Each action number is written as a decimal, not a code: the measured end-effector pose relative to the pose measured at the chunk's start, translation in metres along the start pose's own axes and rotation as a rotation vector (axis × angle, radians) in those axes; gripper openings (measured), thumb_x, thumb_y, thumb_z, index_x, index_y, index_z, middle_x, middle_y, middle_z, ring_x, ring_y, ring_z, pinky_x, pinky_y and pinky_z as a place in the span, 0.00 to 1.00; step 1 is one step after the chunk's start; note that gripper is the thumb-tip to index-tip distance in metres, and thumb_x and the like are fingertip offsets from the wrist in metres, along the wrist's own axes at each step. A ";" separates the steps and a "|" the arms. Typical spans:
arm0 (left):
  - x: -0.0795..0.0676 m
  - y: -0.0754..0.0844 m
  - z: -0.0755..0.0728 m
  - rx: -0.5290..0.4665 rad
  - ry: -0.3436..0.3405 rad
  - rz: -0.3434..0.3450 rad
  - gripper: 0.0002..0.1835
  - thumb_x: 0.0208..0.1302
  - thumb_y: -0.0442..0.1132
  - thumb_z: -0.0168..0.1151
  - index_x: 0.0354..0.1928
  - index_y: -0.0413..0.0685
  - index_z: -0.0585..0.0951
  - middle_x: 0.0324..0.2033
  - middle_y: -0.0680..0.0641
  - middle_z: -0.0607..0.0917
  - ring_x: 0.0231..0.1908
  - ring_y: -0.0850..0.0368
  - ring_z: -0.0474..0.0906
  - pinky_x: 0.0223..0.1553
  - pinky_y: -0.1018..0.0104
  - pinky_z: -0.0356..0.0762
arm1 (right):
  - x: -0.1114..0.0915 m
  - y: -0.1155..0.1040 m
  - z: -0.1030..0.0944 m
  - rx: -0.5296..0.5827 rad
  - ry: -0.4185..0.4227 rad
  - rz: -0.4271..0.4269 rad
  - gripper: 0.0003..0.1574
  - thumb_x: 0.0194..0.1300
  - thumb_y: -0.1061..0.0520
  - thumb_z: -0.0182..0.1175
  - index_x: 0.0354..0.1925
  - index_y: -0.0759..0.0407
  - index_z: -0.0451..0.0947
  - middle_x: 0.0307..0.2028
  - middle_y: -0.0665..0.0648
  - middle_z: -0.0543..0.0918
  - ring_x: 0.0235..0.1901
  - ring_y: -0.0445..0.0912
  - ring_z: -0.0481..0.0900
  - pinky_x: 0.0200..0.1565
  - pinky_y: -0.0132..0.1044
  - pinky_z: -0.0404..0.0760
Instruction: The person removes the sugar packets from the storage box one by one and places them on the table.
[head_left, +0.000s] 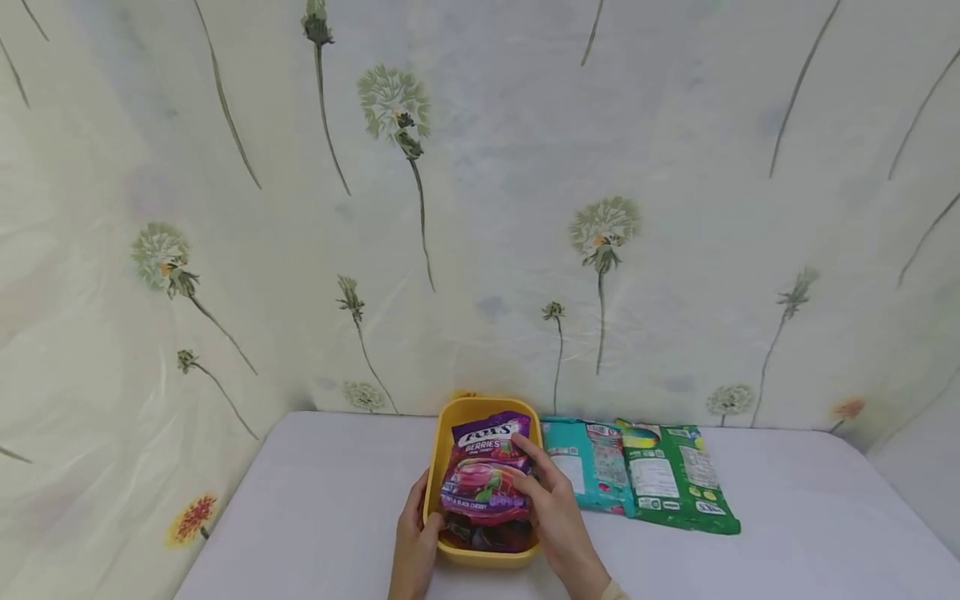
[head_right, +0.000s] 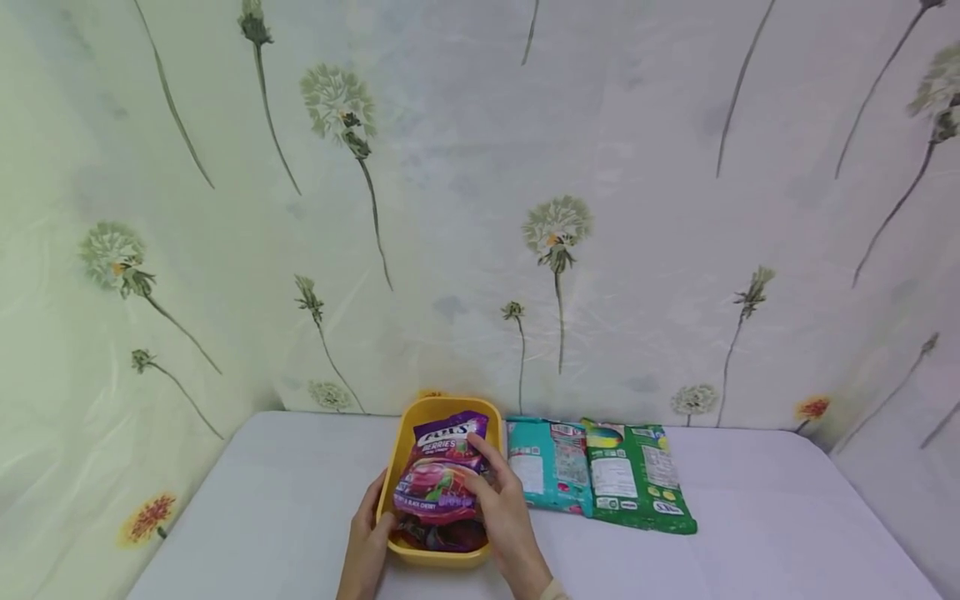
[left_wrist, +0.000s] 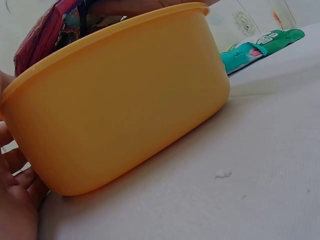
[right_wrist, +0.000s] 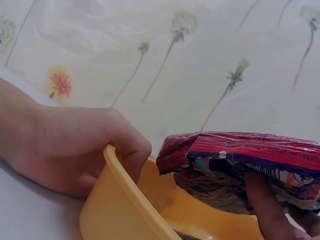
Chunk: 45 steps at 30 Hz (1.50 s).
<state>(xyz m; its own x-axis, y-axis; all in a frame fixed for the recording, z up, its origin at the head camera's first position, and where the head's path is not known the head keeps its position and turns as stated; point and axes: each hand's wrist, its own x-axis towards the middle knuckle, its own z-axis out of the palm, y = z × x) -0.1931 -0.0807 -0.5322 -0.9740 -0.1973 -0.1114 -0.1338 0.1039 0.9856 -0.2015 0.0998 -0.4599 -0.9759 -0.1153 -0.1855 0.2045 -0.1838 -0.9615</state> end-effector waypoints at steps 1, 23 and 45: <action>0.000 0.000 0.000 0.002 0.000 0.001 0.37 0.54 0.30 0.50 0.70 0.49 0.61 0.69 0.42 0.64 0.70 0.40 0.57 0.66 0.41 0.58 | 0.000 0.000 0.000 0.005 0.003 0.003 0.34 0.67 0.56 0.51 0.70 0.42 0.59 0.70 0.61 0.56 0.57 0.53 0.72 0.55 0.46 0.79; -0.001 -0.004 -0.001 0.030 0.005 0.041 0.35 0.54 0.31 0.51 0.69 0.47 0.62 0.68 0.42 0.65 0.69 0.41 0.59 0.67 0.43 0.57 | -0.007 0.001 -0.012 0.021 0.012 -0.008 0.34 0.65 0.59 0.50 0.68 0.42 0.62 0.73 0.57 0.50 0.66 0.58 0.62 0.58 0.46 0.77; -0.002 -0.001 -0.001 -0.006 -0.011 0.046 0.34 0.57 0.29 0.50 0.69 0.48 0.62 0.68 0.43 0.65 0.70 0.42 0.58 0.68 0.43 0.56 | -0.014 0.009 -0.031 0.043 -0.011 -0.029 0.35 0.64 0.62 0.48 0.69 0.46 0.61 0.74 0.55 0.48 0.65 0.57 0.63 0.56 0.43 0.78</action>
<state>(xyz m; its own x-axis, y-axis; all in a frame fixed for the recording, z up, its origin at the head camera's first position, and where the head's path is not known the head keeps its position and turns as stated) -0.1908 -0.0817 -0.5324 -0.9810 -0.1819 -0.0673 -0.0878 0.1072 0.9903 -0.1882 0.1296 -0.4718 -0.9805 -0.1201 -0.1557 0.1799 -0.2292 -0.9566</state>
